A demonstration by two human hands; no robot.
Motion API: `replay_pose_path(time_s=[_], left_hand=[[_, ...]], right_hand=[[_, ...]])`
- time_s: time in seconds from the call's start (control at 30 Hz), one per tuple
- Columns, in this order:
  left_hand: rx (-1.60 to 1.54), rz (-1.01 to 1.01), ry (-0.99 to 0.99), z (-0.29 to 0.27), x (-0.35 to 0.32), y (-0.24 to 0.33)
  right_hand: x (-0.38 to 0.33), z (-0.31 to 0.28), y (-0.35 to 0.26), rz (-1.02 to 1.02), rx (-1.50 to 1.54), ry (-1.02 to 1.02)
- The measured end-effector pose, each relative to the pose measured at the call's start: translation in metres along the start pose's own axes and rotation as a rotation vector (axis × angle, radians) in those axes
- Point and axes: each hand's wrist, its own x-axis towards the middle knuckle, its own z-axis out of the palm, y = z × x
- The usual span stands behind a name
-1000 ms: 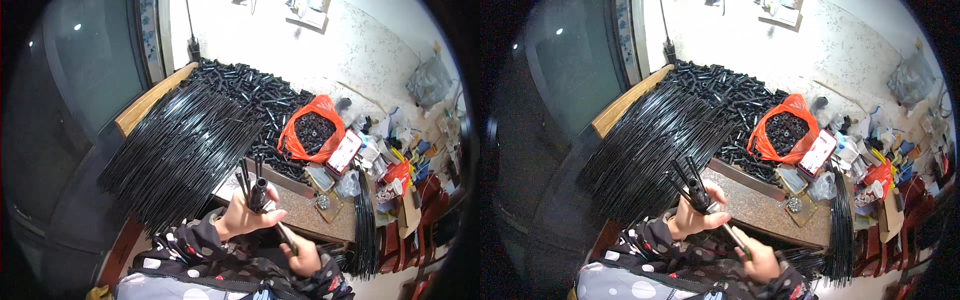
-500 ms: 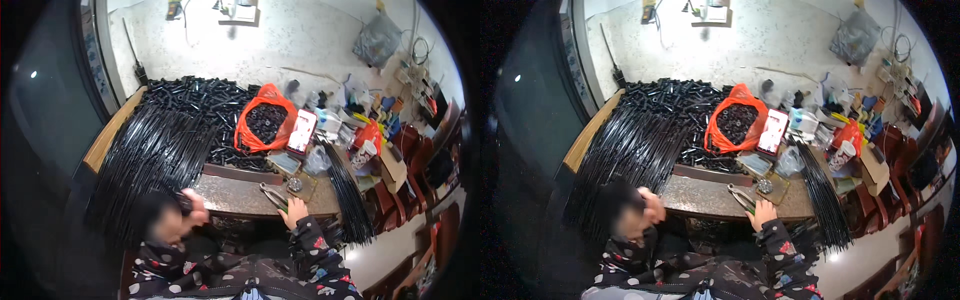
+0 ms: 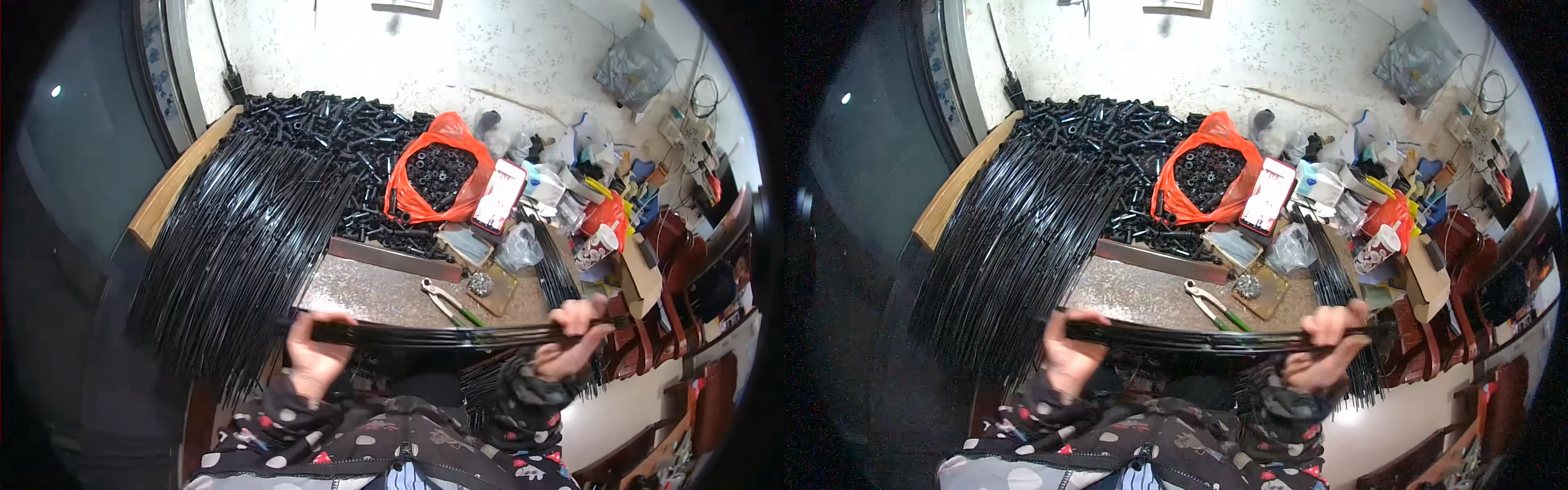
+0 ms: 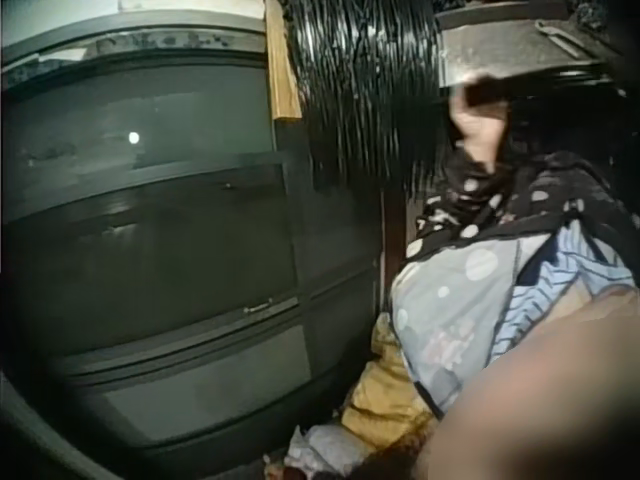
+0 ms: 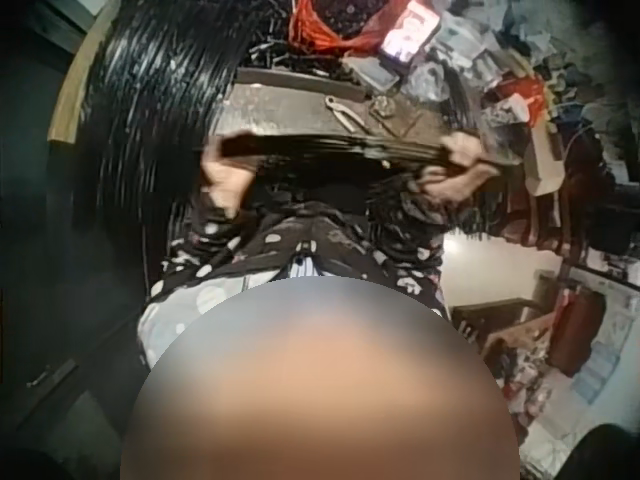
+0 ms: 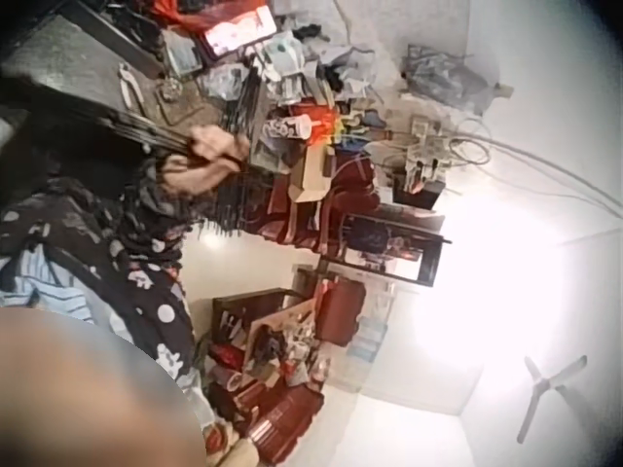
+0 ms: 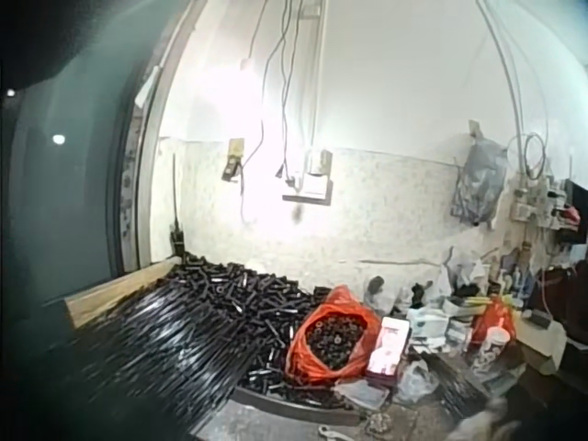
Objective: The person is assembling bunches of black cables, inserting them into connectors and using a tool to secure them.
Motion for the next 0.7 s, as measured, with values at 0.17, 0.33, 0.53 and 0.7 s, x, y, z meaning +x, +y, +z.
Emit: replay_pose_path(time_s=[0.17,0.33,0.53,0.7], left_hand=[[0.154,-0.855,0.303,-0.133,0.012,-0.079],[1.171,-1.052,0.083,-0.159,0.001,-0.075],[1.556,0.396,-0.624,0.045,0.02,-0.039],[1.385,0.532,-0.596,0.112,0.01,-0.02]], right_hand=[[-0.01,0.044,0.007,-0.093,-0.257,0.263],[-0.045,0.046,0.04,0.283,-0.425,-0.023],[-0.046,0.026,0.053,0.794,-0.185,-0.125],[-0.041,0.043,0.075,0.73,-0.422,-0.172]])
